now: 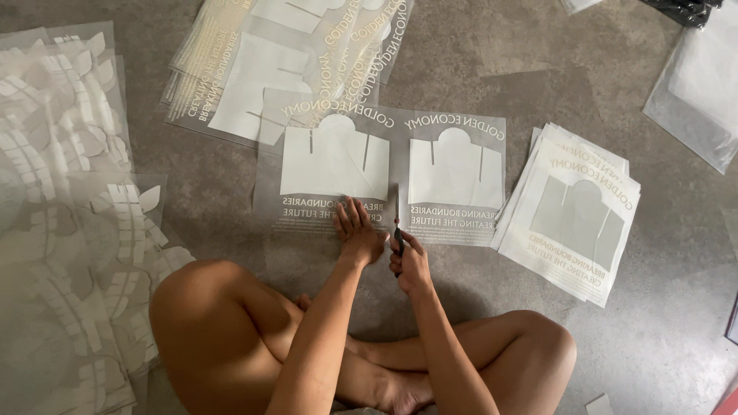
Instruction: The person sits on the floor and uses scissors to cut along the edges of printed paper sheets. They repeatedly pick up sheets from a stack, cut them, and place the cut pieces into a separate pile.
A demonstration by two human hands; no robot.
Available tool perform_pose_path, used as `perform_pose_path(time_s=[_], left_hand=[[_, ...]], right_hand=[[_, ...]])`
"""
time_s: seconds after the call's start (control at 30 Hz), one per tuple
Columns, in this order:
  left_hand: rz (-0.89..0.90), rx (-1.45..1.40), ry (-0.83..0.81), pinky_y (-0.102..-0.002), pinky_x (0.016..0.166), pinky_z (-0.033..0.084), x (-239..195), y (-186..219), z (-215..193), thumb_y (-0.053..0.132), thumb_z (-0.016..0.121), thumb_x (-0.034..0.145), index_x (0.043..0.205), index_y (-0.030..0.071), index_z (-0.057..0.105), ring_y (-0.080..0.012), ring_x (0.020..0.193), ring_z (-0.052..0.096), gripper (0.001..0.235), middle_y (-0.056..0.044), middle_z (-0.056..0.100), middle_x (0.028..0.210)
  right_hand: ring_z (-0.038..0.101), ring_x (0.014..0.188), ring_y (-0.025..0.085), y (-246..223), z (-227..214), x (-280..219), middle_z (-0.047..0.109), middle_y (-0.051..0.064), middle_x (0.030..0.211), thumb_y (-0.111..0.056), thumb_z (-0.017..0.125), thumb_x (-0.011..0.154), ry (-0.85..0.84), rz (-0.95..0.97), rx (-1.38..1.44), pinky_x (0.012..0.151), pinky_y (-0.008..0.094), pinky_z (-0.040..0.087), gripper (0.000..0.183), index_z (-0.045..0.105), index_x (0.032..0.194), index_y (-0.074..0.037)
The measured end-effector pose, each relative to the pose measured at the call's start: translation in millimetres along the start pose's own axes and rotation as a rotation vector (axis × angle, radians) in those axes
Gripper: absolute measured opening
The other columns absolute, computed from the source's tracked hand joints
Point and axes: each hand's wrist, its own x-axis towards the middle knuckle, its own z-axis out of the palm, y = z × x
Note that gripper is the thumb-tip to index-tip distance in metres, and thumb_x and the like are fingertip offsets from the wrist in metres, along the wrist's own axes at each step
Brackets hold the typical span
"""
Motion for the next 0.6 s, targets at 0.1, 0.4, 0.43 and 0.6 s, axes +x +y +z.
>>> perform_pose_path(time_s=[0.1, 0.4, 0.43, 0.6], left_hand=[[-0.023, 0.010, -0.037, -0.051, 0.106, -0.016, -0.5, 3.1, -4.1, 0.051, 0.045, 0.085, 0.141, -0.001, -0.009, -0.0425, 0.132, -0.022, 0.093, -0.021, -0.020, 0.146], [-0.038, 0.024, -0.081, -0.051, 0.106, -0.016, 5.0, 2.8, -2.7, 0.052, 0.040, 0.087, 0.141, -0.001, -0.011, -0.0427, 0.131, -0.024, 0.090, -0.021, -0.022, 0.146], [-0.028, 0.026, -0.068, -0.051, 0.106, -0.016, 4.8, 2.0, -0.1, 0.052, 0.038, 0.087, 0.141, -0.001, -0.010, -0.0430, 0.131, -0.023, 0.090, -0.021, -0.020, 0.146], [-0.019, 0.047, -0.016, -0.051, 0.107, -0.012, 6.0, 1.2, 5.9, 0.050, 0.044, 0.086, 0.141, -0.003, -0.006, -0.0445, 0.132, -0.019, 0.091, -0.023, -0.016, 0.147]], right_hand=[[0.032, 0.045, 0.007, -3.8, 1.4, 16.2, 0.039, 0.003, 0.060, -0.002, 0.059, 0.078, -0.007, 0.005, -0.016, 0.036, 0.017, 0.023, 0.040, 0.047, 0.116, 0.002], [0.034, 0.046, 0.008, -26.7, 17.0, 48.4, 0.041, 0.003, 0.061, -0.004, 0.061, 0.079, -0.031, -0.033, -0.045, 0.038, 0.017, 0.023, 0.035, 0.049, 0.112, 0.001], [0.034, 0.046, 0.008, -28.4, 18.4, 51.2, 0.041, 0.004, 0.060, -0.005, 0.061, 0.079, -0.025, -0.031, -0.055, 0.037, 0.017, 0.023, 0.036, 0.049, 0.113, 0.001], [0.034, 0.047, 0.008, -45.3, 32.9, 67.1, 0.042, 0.004, 0.061, -0.004, 0.061, 0.078, -0.005, -0.039, -0.075, 0.038, 0.017, 0.024, 0.037, 0.050, 0.113, 0.001]])
